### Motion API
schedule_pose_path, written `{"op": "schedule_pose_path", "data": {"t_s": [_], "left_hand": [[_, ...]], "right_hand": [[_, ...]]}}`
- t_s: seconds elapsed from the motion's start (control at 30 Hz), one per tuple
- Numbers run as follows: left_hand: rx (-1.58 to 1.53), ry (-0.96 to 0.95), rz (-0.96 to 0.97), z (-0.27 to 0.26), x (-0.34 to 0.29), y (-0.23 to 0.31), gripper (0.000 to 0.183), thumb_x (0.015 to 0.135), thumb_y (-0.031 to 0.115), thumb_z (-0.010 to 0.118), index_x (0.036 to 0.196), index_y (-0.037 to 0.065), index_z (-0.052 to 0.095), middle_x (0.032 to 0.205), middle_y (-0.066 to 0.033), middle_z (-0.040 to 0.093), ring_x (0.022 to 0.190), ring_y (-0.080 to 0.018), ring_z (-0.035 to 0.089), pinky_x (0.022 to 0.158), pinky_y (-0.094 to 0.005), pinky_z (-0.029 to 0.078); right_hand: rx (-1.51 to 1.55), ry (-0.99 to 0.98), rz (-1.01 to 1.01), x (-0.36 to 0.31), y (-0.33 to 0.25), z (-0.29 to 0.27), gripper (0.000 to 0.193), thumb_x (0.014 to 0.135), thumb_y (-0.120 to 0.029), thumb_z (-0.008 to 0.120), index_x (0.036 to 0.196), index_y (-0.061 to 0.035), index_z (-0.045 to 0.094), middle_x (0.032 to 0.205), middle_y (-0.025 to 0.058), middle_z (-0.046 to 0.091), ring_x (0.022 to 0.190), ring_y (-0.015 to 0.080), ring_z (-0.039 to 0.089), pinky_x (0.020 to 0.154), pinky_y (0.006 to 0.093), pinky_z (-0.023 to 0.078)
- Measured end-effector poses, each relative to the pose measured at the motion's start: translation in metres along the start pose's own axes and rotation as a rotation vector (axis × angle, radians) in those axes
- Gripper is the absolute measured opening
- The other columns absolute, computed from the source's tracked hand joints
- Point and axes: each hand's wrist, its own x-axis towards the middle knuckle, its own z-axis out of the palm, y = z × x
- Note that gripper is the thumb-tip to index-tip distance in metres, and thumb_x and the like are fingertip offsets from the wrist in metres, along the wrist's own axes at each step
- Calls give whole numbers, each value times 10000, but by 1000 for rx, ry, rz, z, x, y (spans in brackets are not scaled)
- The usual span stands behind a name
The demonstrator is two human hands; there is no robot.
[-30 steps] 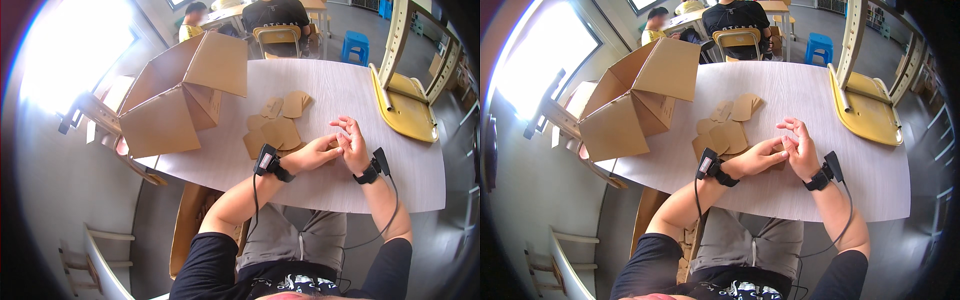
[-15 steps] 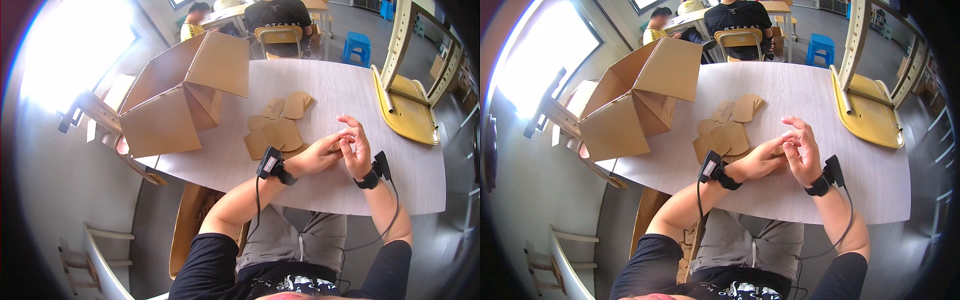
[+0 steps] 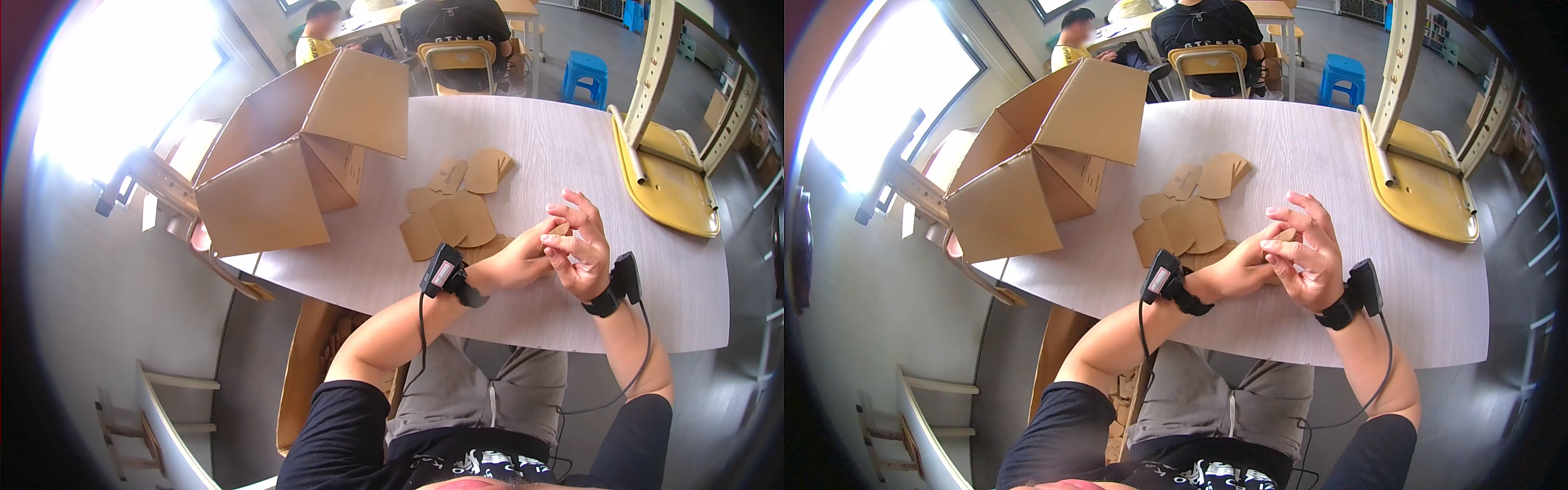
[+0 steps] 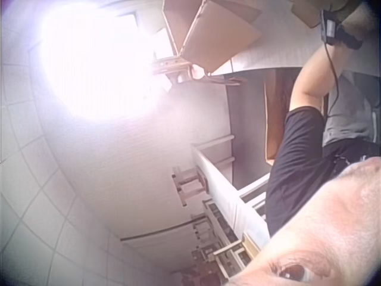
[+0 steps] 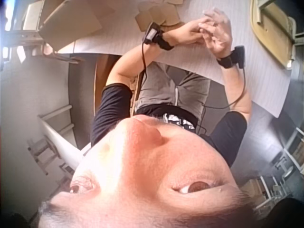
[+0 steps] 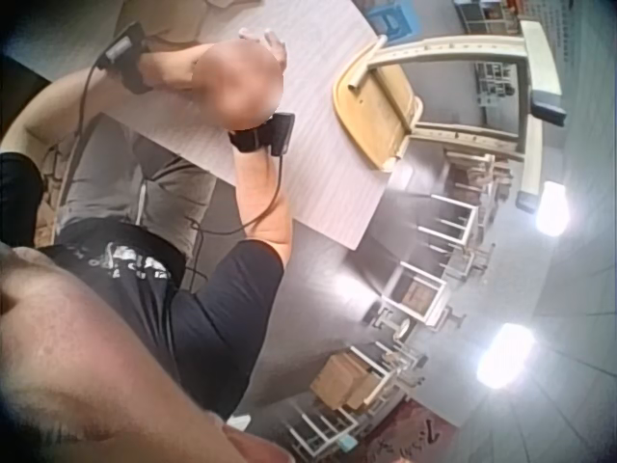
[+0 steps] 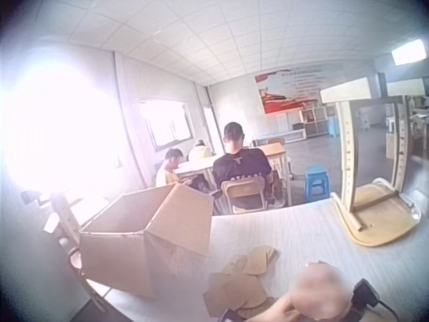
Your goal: Folding and shaping cardboard shoe templates or inserts by hand.
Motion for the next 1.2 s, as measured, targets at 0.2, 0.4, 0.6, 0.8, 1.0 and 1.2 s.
{"op": "schedule_pose_path", "data": {"t_s": [0.2, 0.4, 0.6, 0.8, 1.0, 1.2], "left_hand": [[90, 20, 40, -1, -2, -5, 594, 1008, 31, 585, 1527, 28, 298, 1465, -96, 403, 1339, -204, 480, 1066, -359, 470], [-133, 43, -137, -1, -4, 3, 557, 1051, 70, 541, 1540, 66, 275, 1358, -85, 484, 1227, -163, 558, 949, -316, 545], [2, 93, -160, 7, -7, -2, 454, 1014, 22, 543, 1441, 45, 392, 1244, -78, 560, 1112, -150, 604, 876, -311, 558], [-6, 66, -147, 6, -12, 17, 414, 925, -39, 586, 1320, 26, 483, 1037, -26, 624, 911, -104, 604, 787, -280, 520], [-131, 200, -114, -10, -37, 51, 328, 980, -2, 601, 1305, 22, 561, 1044, -21, 593, 904, -86, 548, 784, -260, 487], [92, 274, 4, -25, -194, 83, 595, 1015, 468, 597, 1321, -42, 558, 995, -122, 644, 805, -176, 589, 685, -306, 486]], "right_hand": [[156, 42, 125, -5, 1, 11, 90, 897, -172, 750, 975, -130, 765, 1288, 123, 676, 1321, 404, 518, 1092, 544, 421], [58, 0, 103, 2, 3, 11, 126, 938, -207, 713, 1006, -106, 745, 1295, 135, 670, 1307, 408, 528, 1048, 513, 463], [45, -29, 63, -3, 8, 5, 188, 957, -265, 693, 1031, -97, 734, 1263, 150, 686, 1267, 418, 561, 1039, 504, 473], [-164, -52, -88, 7, 15, -16, 250, 965, -292, 666, 1091, -88, 738, 1265, 154, 685, 1239, 425, 588, 1011, 491, 506], [-192, -98, -66, -3, 35, -13, 381, 928, -361, 688, 1157, -58, 719, 1280, 142, 678, 1246, 386, 594, 1035, 455, 499], [-169, -331, 6, -17, 35, -14, 518, 883, -457, 731, 1214, -60, 695, 1187, 144, 675, 1172, 327, 586, 1065, 445, 452]]}}
